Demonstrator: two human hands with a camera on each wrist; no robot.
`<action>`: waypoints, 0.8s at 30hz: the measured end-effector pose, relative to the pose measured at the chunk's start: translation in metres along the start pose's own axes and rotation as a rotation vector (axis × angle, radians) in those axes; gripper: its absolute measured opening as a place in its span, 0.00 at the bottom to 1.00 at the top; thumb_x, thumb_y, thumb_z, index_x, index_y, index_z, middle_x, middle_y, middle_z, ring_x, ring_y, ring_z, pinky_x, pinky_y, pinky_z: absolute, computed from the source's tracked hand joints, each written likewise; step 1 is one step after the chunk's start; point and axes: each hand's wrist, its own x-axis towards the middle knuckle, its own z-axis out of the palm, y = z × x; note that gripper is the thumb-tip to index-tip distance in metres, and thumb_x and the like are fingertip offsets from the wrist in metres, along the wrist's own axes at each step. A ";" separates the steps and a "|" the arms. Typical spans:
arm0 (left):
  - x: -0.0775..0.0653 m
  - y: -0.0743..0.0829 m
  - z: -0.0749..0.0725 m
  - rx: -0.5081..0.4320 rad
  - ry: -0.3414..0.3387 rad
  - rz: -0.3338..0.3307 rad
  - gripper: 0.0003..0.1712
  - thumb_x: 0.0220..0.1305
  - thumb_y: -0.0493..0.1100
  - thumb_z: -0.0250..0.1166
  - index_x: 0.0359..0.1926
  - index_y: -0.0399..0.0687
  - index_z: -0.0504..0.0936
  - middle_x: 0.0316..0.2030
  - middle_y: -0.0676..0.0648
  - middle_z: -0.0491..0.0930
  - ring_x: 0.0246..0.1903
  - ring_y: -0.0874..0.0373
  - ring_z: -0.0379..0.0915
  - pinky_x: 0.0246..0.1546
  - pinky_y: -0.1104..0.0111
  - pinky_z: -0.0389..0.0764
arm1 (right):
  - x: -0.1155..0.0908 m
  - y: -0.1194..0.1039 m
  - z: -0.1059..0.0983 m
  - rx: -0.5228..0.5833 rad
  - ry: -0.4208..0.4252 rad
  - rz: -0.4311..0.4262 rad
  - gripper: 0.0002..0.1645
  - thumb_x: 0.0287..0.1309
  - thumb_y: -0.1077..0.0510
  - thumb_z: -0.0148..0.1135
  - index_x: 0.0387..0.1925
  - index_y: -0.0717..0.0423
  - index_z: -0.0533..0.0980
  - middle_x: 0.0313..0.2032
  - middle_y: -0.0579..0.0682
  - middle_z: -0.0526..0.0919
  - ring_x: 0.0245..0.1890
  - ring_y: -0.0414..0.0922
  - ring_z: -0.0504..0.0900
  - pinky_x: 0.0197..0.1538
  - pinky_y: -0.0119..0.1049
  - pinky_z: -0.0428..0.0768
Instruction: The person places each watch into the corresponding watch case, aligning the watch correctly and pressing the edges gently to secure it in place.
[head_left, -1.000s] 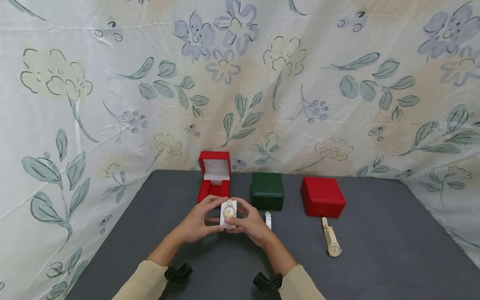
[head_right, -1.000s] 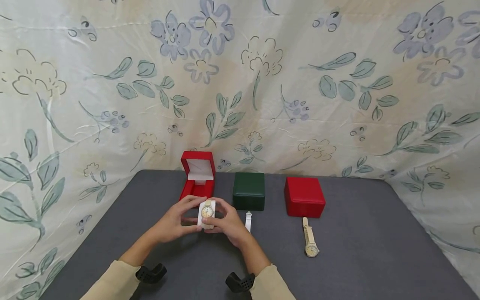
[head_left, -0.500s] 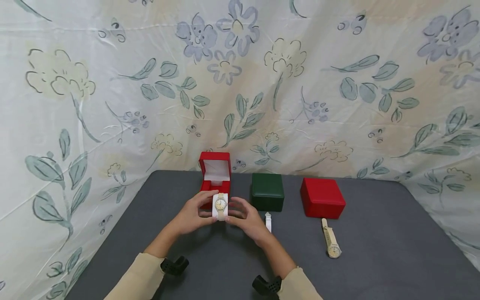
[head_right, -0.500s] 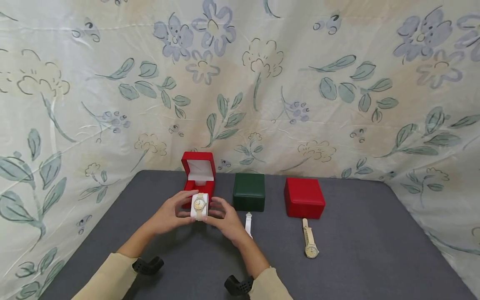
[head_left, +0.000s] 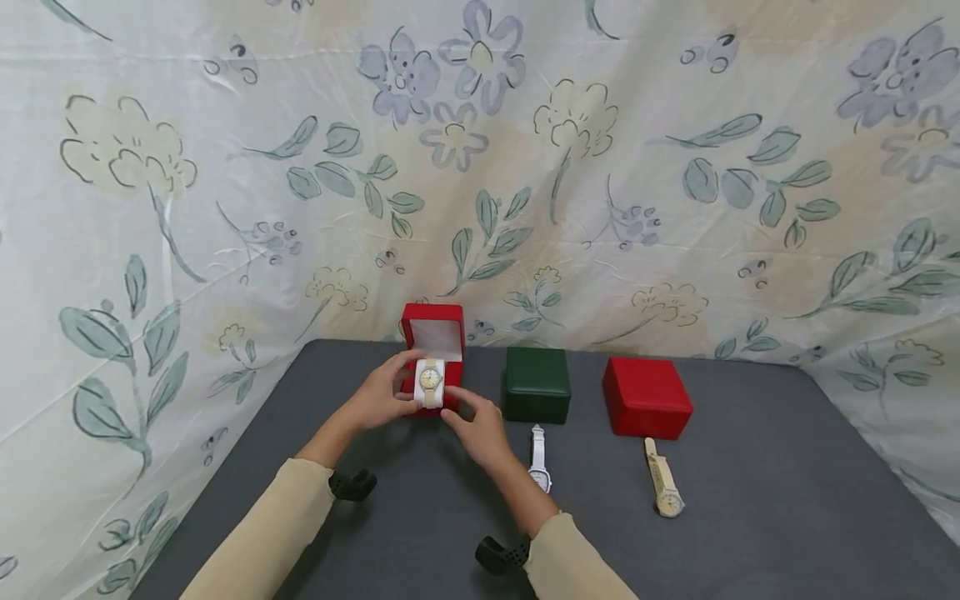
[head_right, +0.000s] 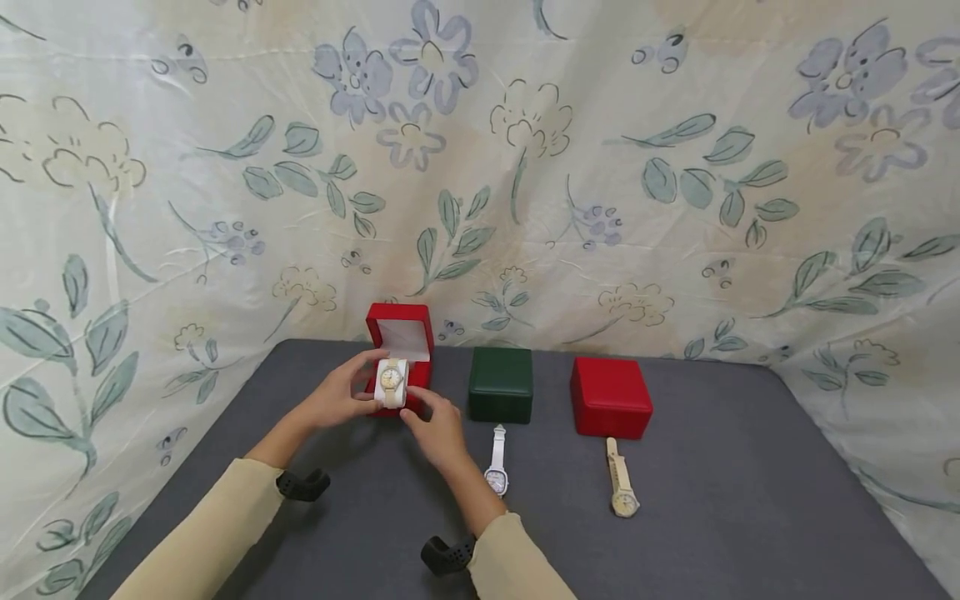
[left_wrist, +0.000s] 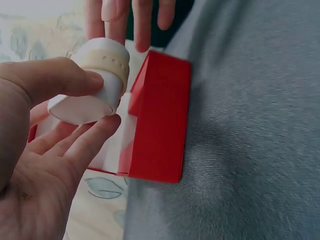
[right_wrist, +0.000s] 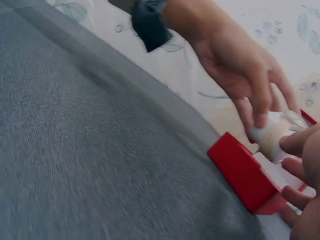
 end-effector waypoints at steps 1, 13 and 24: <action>0.003 -0.002 -0.001 0.001 0.001 -0.012 0.43 0.56 0.31 0.68 0.71 0.45 0.58 0.67 0.37 0.61 0.64 0.36 0.66 0.50 0.54 0.81 | 0.001 0.000 0.003 -0.025 0.018 0.005 0.23 0.60 0.56 0.65 0.58 0.51 0.77 0.59 0.55 0.79 0.60 0.54 0.76 0.62 0.55 0.74; 0.022 -0.017 -0.008 0.006 -0.043 -0.101 0.42 0.58 0.32 0.67 0.72 0.45 0.59 0.68 0.35 0.62 0.65 0.37 0.65 0.54 0.54 0.79 | 0.011 -0.006 0.016 -0.143 0.019 0.106 0.27 0.62 0.54 0.62 0.63 0.51 0.73 0.67 0.62 0.68 0.67 0.64 0.65 0.65 0.65 0.65; 0.026 -0.018 -0.008 0.203 -0.032 -0.123 0.41 0.58 0.37 0.67 0.71 0.40 0.61 0.66 0.34 0.67 0.63 0.38 0.69 0.58 0.48 0.75 | 0.016 -0.005 0.020 -0.205 -0.074 0.018 0.31 0.64 0.56 0.60 0.67 0.50 0.67 0.68 0.61 0.67 0.73 0.58 0.57 0.71 0.66 0.50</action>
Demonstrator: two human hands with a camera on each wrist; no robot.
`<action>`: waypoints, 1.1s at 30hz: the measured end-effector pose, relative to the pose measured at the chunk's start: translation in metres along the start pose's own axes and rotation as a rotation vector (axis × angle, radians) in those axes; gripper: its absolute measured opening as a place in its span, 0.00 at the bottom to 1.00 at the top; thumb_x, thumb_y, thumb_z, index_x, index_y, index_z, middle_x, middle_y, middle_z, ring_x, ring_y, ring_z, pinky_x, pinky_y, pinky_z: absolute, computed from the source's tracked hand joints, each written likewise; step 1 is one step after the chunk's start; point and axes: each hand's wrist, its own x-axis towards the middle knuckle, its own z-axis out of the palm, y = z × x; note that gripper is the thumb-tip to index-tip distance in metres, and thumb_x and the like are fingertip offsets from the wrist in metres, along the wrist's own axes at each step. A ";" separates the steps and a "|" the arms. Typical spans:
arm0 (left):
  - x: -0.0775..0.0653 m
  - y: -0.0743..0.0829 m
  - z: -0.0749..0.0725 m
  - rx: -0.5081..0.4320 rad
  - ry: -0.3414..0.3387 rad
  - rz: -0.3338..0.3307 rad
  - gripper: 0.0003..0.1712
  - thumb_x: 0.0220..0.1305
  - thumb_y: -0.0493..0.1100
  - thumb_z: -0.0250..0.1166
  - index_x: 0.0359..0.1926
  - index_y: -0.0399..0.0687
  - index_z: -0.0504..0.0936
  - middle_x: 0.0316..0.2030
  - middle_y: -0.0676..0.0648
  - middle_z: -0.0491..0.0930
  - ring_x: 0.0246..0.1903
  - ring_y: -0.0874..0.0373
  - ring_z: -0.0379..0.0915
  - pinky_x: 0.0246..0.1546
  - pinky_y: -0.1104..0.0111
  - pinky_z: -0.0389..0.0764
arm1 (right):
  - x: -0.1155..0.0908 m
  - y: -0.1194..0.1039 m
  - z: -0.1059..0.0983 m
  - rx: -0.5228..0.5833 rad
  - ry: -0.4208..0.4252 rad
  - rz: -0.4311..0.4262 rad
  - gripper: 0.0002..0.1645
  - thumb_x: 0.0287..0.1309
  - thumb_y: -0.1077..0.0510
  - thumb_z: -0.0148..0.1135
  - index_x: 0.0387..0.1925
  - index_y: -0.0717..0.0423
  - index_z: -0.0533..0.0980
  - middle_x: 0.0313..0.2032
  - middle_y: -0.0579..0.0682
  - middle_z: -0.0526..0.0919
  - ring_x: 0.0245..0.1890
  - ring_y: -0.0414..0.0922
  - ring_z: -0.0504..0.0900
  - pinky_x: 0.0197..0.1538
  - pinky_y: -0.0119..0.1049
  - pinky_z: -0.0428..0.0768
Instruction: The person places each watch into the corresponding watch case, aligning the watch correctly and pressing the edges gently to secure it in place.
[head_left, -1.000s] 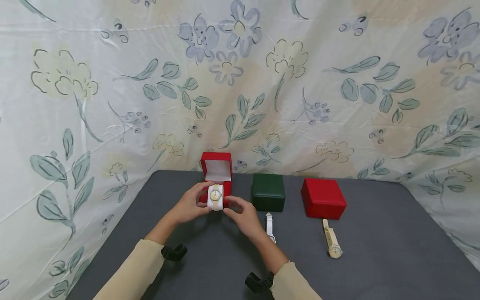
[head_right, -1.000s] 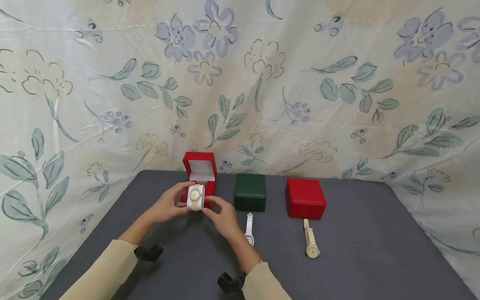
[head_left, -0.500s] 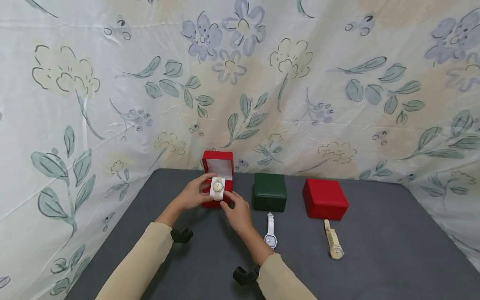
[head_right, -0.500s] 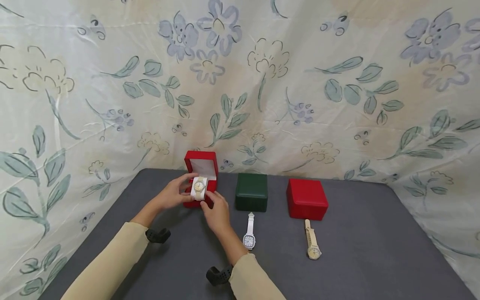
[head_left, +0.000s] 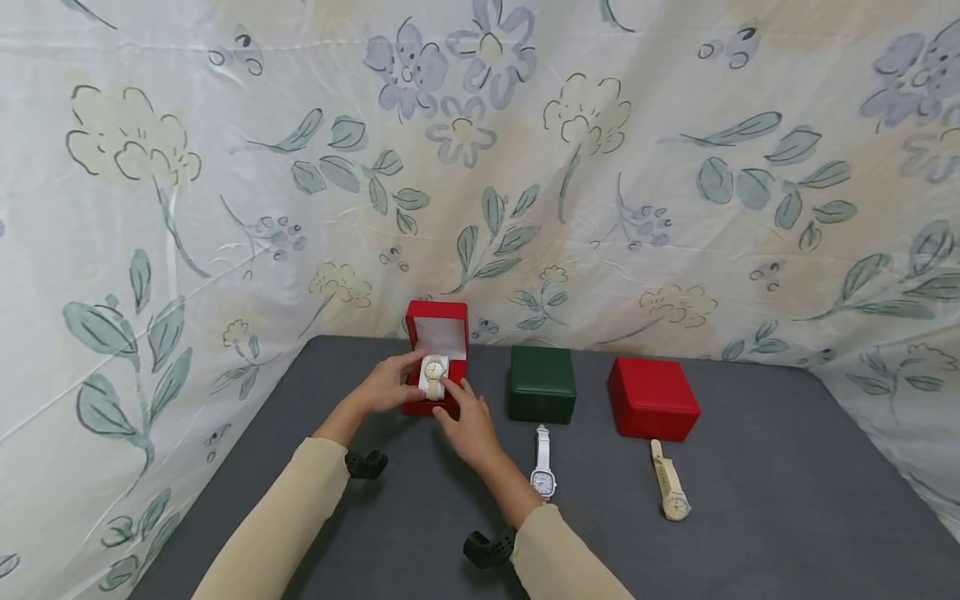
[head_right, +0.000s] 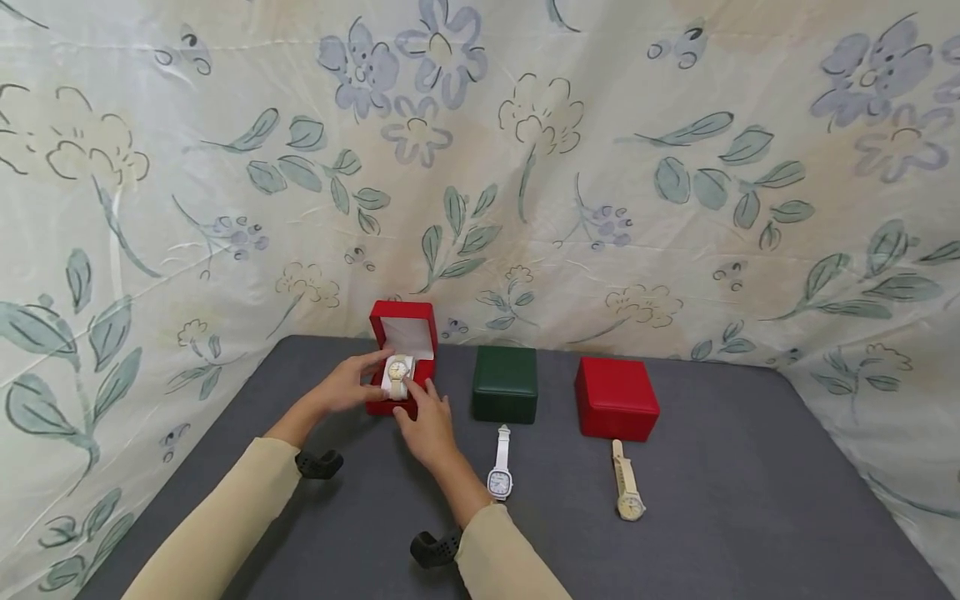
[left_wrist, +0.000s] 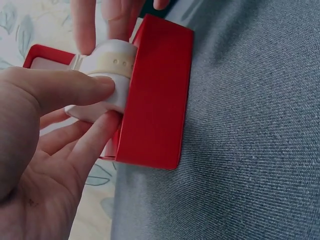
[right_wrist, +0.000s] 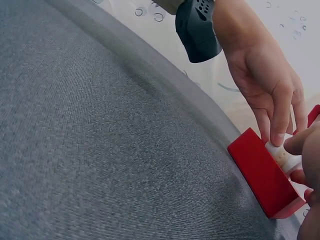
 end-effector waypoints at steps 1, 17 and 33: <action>0.000 0.001 0.001 -0.002 0.005 -0.003 0.41 0.58 0.37 0.67 0.71 0.40 0.61 0.66 0.34 0.67 0.62 0.38 0.69 0.58 0.48 0.75 | 0.000 0.000 0.000 -0.010 0.004 0.001 0.30 0.64 0.56 0.60 0.67 0.50 0.68 0.68 0.63 0.66 0.73 0.59 0.57 0.70 0.67 0.50; 0.000 -0.007 0.018 0.237 0.129 0.052 0.25 0.65 0.39 0.61 0.62 0.36 0.74 0.65 0.34 0.67 0.64 0.37 0.62 0.63 0.41 0.66 | 0.007 0.004 0.002 -0.127 -0.039 0.067 0.30 0.63 0.54 0.60 0.65 0.54 0.70 0.75 0.59 0.50 0.75 0.63 0.48 0.68 0.68 0.54; 0.010 0.008 0.003 -0.238 0.335 -0.303 0.33 0.69 0.47 0.54 0.71 0.46 0.58 0.67 0.38 0.66 0.63 0.41 0.67 0.60 0.48 0.73 | 0.007 0.009 -0.001 0.107 0.073 0.095 0.35 0.63 0.57 0.61 0.69 0.57 0.63 0.71 0.61 0.60 0.69 0.58 0.64 0.65 0.55 0.71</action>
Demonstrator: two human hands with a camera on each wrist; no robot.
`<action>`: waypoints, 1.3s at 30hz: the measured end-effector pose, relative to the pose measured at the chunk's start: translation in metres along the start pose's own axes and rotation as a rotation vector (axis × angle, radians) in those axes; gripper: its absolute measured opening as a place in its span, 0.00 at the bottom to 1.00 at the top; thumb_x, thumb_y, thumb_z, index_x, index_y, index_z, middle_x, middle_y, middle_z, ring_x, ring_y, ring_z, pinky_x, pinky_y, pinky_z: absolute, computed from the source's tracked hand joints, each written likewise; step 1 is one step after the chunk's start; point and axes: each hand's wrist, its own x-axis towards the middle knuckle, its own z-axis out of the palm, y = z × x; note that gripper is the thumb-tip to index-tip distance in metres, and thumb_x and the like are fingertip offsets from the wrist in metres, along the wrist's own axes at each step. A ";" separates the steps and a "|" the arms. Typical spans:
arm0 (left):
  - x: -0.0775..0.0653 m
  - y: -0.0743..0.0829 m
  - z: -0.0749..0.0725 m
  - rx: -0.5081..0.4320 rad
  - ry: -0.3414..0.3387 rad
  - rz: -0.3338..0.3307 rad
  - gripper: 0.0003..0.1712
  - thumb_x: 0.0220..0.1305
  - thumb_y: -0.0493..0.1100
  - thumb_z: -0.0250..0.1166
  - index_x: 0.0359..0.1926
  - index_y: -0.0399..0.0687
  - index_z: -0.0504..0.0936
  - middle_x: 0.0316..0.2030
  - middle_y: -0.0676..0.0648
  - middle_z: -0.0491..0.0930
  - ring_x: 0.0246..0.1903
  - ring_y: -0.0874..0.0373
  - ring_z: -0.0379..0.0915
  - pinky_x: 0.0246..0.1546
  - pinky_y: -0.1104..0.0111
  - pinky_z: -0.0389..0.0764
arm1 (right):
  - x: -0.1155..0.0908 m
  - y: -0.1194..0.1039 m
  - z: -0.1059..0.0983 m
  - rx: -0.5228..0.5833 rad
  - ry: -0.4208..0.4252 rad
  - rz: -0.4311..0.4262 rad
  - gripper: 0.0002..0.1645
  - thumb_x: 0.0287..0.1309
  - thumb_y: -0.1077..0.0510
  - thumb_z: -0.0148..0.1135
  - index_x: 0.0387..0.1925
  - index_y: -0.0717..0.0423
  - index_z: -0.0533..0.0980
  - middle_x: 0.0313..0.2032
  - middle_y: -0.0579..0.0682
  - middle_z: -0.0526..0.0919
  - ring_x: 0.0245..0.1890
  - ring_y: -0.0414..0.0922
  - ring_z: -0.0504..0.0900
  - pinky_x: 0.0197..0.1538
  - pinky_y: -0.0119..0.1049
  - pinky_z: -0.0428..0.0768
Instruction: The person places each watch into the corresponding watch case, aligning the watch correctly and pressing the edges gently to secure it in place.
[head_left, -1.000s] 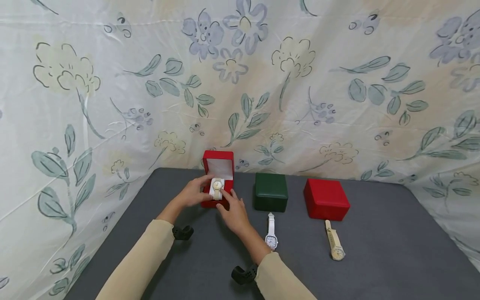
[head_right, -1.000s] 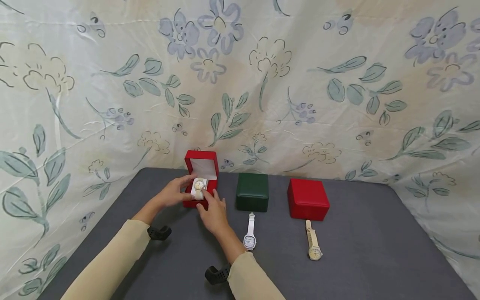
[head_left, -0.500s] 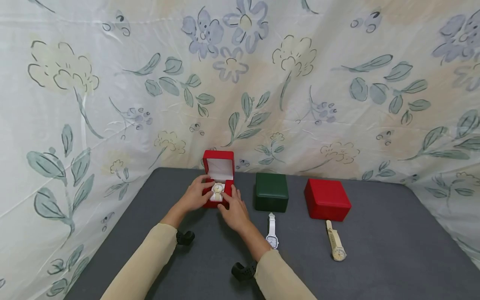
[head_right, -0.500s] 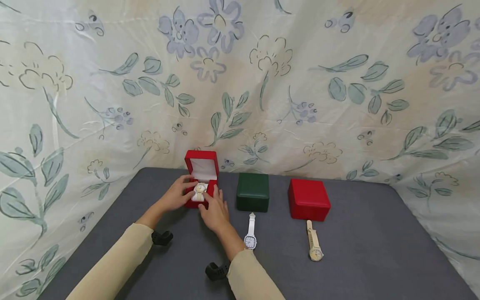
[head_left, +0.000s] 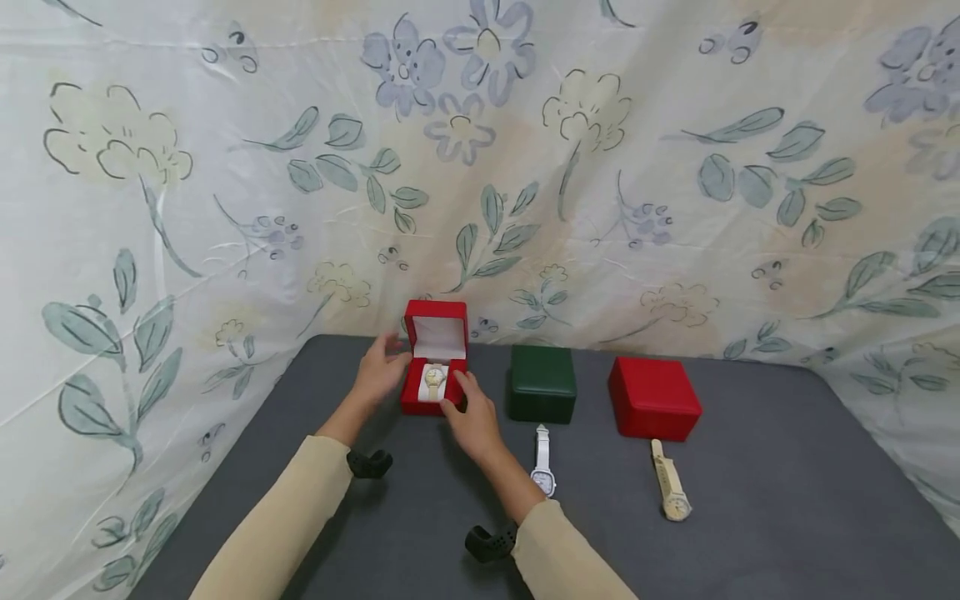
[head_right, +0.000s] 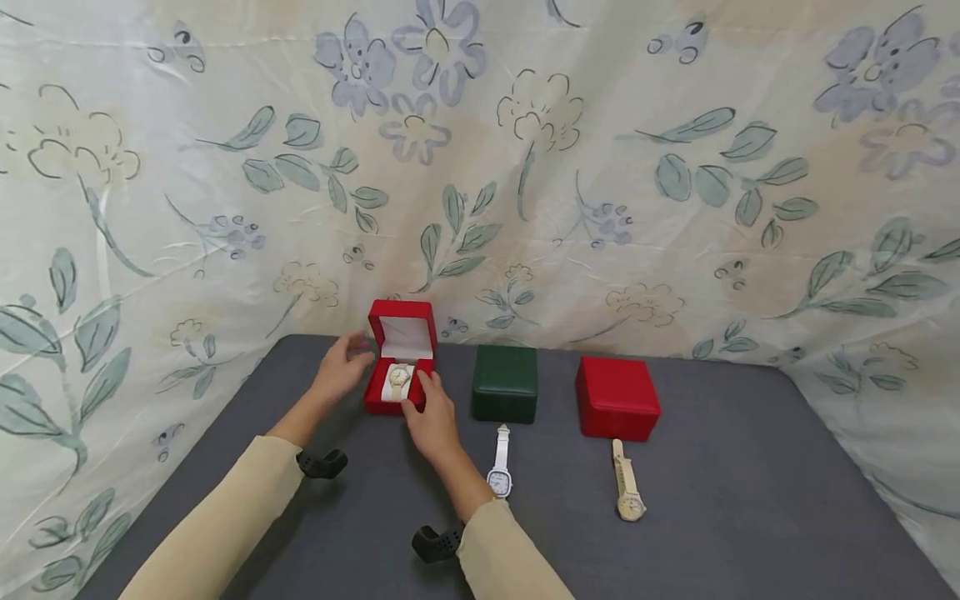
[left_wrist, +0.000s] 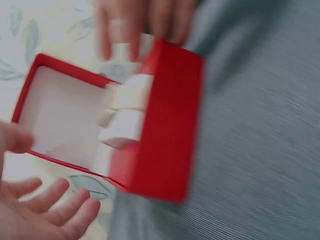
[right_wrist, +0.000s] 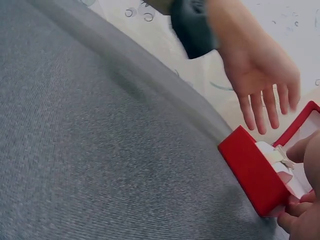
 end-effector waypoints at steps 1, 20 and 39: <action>0.003 0.005 -0.003 -0.059 0.008 -0.049 0.33 0.71 0.50 0.52 0.72 0.46 0.57 0.68 0.39 0.65 0.64 0.42 0.66 0.61 0.49 0.73 | 0.000 -0.001 0.000 0.011 0.000 0.016 0.36 0.63 0.57 0.61 0.70 0.57 0.61 0.71 0.60 0.62 0.69 0.57 0.65 0.65 0.55 0.71; 0.043 0.025 -0.009 -0.227 -0.200 -0.251 0.48 0.64 0.76 0.39 0.76 0.58 0.44 0.74 0.39 0.49 0.70 0.32 0.49 0.60 0.35 0.66 | -0.006 -0.003 0.002 0.167 -0.046 0.095 0.39 0.64 0.57 0.59 0.72 0.60 0.55 0.69 0.59 0.65 0.67 0.55 0.68 0.64 0.52 0.72; 0.031 0.008 -0.003 -0.290 -0.295 -0.157 0.50 0.63 0.77 0.39 0.77 0.59 0.39 0.75 0.42 0.45 0.72 0.32 0.45 0.59 0.31 0.61 | 0.023 -0.037 -0.030 0.418 -0.122 0.094 0.44 0.68 0.51 0.53 0.77 0.41 0.43 0.77 0.51 0.46 0.75 0.58 0.51 0.70 0.58 0.62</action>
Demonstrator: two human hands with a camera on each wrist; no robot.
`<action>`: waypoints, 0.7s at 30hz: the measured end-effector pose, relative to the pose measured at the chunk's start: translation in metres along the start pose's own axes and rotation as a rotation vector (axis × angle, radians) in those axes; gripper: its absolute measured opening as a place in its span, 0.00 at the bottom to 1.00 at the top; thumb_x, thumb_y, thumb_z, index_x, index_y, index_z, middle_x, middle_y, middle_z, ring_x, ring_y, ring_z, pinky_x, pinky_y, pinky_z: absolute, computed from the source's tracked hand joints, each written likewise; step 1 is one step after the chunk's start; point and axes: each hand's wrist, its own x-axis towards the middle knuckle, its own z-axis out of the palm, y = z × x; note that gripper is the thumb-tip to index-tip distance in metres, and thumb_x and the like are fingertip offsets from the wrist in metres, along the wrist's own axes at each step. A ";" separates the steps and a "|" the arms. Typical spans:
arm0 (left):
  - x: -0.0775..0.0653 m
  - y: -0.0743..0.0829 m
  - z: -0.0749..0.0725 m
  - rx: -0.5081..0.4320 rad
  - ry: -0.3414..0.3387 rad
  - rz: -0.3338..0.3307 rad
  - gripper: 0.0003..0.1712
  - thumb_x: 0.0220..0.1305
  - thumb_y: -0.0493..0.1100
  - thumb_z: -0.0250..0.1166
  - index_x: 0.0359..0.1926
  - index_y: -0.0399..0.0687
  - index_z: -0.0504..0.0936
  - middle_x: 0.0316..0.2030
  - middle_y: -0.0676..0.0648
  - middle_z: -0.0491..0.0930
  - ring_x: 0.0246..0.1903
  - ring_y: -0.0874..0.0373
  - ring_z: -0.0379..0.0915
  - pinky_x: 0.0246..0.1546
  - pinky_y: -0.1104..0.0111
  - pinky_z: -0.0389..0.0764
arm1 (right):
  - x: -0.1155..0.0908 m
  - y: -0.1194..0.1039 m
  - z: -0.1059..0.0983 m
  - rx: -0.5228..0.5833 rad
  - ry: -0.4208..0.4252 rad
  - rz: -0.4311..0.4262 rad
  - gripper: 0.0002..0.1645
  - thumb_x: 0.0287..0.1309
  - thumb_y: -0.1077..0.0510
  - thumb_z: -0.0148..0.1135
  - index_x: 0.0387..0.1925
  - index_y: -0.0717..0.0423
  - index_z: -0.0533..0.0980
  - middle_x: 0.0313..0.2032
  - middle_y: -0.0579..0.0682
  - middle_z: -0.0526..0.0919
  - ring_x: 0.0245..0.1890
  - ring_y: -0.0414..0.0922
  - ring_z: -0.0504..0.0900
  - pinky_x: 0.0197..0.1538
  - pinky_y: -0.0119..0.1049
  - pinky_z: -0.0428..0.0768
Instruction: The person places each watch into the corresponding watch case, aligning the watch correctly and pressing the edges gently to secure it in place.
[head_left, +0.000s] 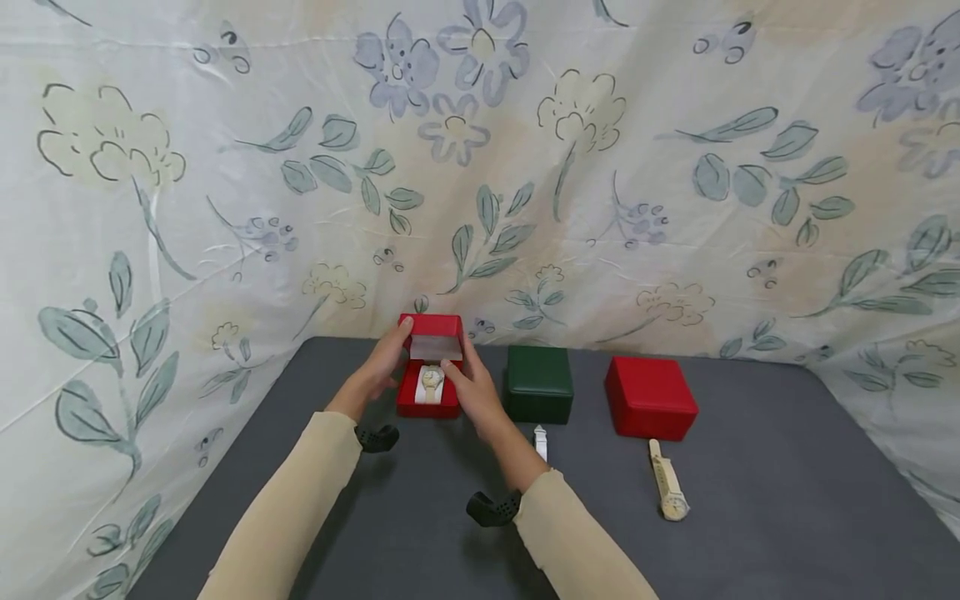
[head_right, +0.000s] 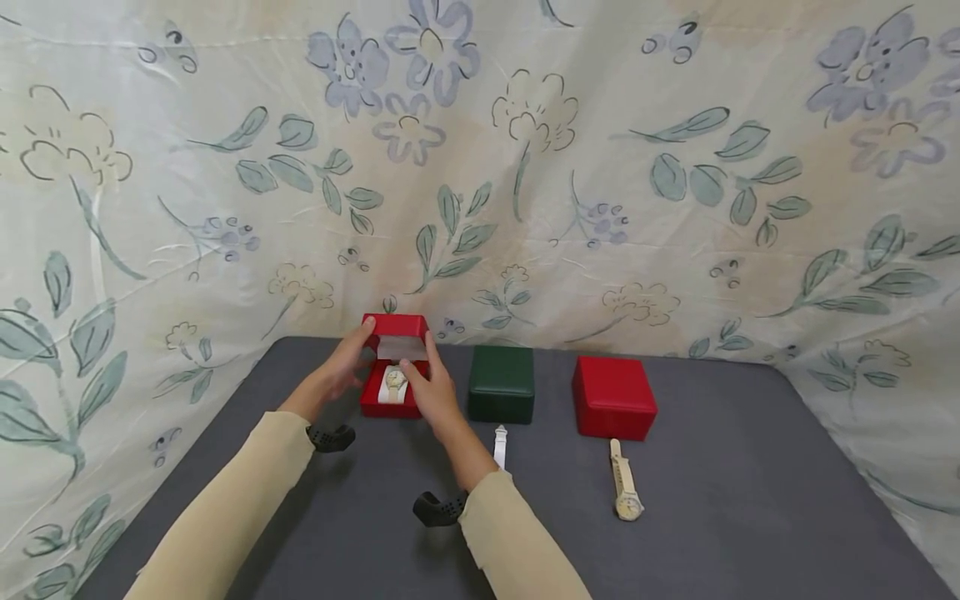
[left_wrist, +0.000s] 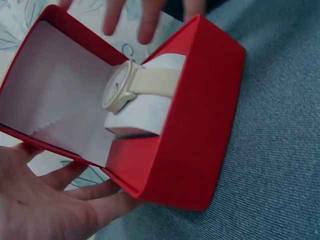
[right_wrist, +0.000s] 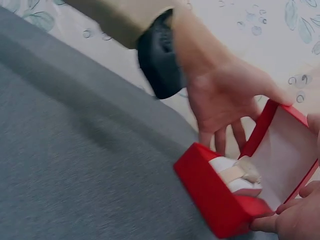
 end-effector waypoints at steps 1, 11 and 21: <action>0.000 -0.001 0.000 -0.001 0.001 0.003 0.50 0.64 0.77 0.39 0.77 0.59 0.38 0.75 0.42 0.44 0.72 0.32 0.46 0.59 0.31 0.62 | -0.001 -0.006 -0.001 0.009 -0.016 0.002 0.43 0.68 0.51 0.52 0.77 0.41 0.42 0.77 0.51 0.45 0.75 0.58 0.50 0.71 0.57 0.61; -0.003 -0.011 -0.002 -0.031 -0.004 0.056 0.47 0.65 0.74 0.43 0.77 0.64 0.38 0.76 0.42 0.44 0.73 0.34 0.45 0.60 0.31 0.60 | 0.010 0.003 -0.002 0.117 -0.012 0.030 0.37 0.72 0.47 0.46 0.76 0.38 0.46 0.77 0.50 0.48 0.74 0.54 0.52 0.70 0.59 0.62; -0.009 -0.019 -0.001 -0.153 -0.037 0.104 0.41 0.71 0.62 0.45 0.77 0.57 0.41 0.76 0.43 0.43 0.75 0.38 0.35 0.64 0.31 0.53 | 0.010 0.022 -0.001 0.246 0.048 0.014 0.32 0.72 0.40 0.41 0.73 0.40 0.57 0.75 0.49 0.55 0.75 0.56 0.52 0.67 0.67 0.58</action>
